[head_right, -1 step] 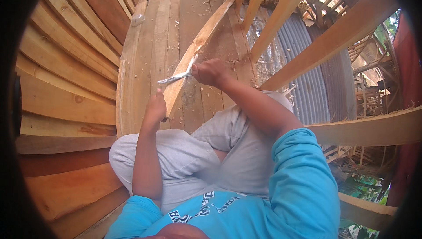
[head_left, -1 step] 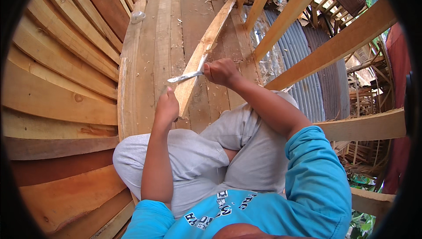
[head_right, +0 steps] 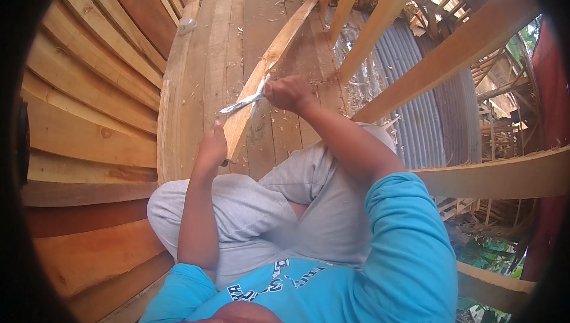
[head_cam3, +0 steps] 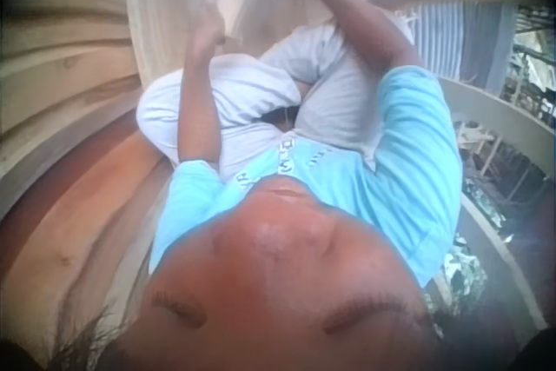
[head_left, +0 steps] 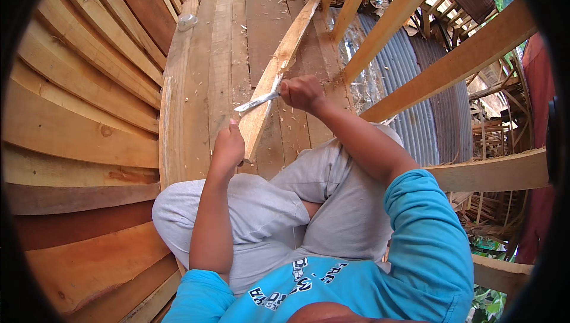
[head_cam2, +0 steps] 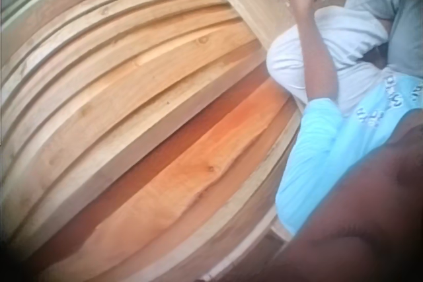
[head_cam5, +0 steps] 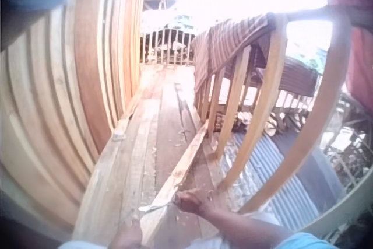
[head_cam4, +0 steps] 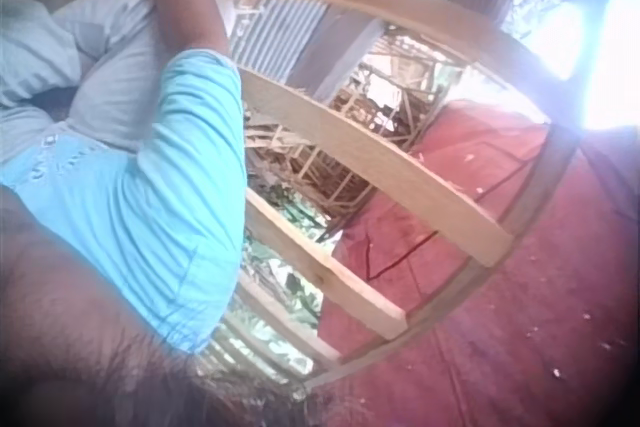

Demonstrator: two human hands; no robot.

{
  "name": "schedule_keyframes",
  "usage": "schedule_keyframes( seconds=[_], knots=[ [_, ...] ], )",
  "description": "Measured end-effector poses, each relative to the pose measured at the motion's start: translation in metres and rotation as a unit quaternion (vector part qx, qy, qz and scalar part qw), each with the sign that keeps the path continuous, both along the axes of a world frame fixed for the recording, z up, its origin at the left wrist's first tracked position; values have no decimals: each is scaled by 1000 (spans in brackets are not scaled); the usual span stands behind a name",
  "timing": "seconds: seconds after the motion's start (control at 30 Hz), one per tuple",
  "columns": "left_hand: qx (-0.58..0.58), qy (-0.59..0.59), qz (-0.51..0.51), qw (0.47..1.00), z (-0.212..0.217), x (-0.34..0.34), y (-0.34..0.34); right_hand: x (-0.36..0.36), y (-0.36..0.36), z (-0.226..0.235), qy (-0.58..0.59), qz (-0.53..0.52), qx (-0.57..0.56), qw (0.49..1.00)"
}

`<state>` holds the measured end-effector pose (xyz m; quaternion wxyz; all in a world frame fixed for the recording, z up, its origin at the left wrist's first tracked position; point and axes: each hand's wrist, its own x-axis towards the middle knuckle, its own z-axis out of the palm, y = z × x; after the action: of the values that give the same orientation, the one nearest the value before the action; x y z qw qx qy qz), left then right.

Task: The person sits on a wooden floor and uses a knife to carve a long piece of wood, removing shavings and shaping the surface. The person holds the wood with one hand and carves with the other, working along the length of the piece.

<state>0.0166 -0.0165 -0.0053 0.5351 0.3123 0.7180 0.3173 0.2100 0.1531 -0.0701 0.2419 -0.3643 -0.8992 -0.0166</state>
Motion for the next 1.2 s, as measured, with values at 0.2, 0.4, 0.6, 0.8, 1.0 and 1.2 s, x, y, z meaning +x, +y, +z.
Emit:
schedule_keyframes(
  seconds=[0.2,0.4,0.6,0.8,1.0,1.2],
  knots=[
    [14,61,-7,998,-2,-12,-3,-6,0,1,15,-71,-21,997],
    [-12,54,0,998,12,-4,-3,0,9,-8,35,-95,15,995],
    [-2,77,-32,996,5,-2,-3,3,20,-9,21,-234,23,972],
    [-7,15,-14,1000,-22,-10,-8,3,6,16,1,-180,-38,983],
    [-27,-55,-7,998,1,-25,-4,15,10,21,2,-107,-109,988],
    [-34,-64,-2,997,-3,-22,4,2,0,28,-20,-109,-151,982]
  ],
)
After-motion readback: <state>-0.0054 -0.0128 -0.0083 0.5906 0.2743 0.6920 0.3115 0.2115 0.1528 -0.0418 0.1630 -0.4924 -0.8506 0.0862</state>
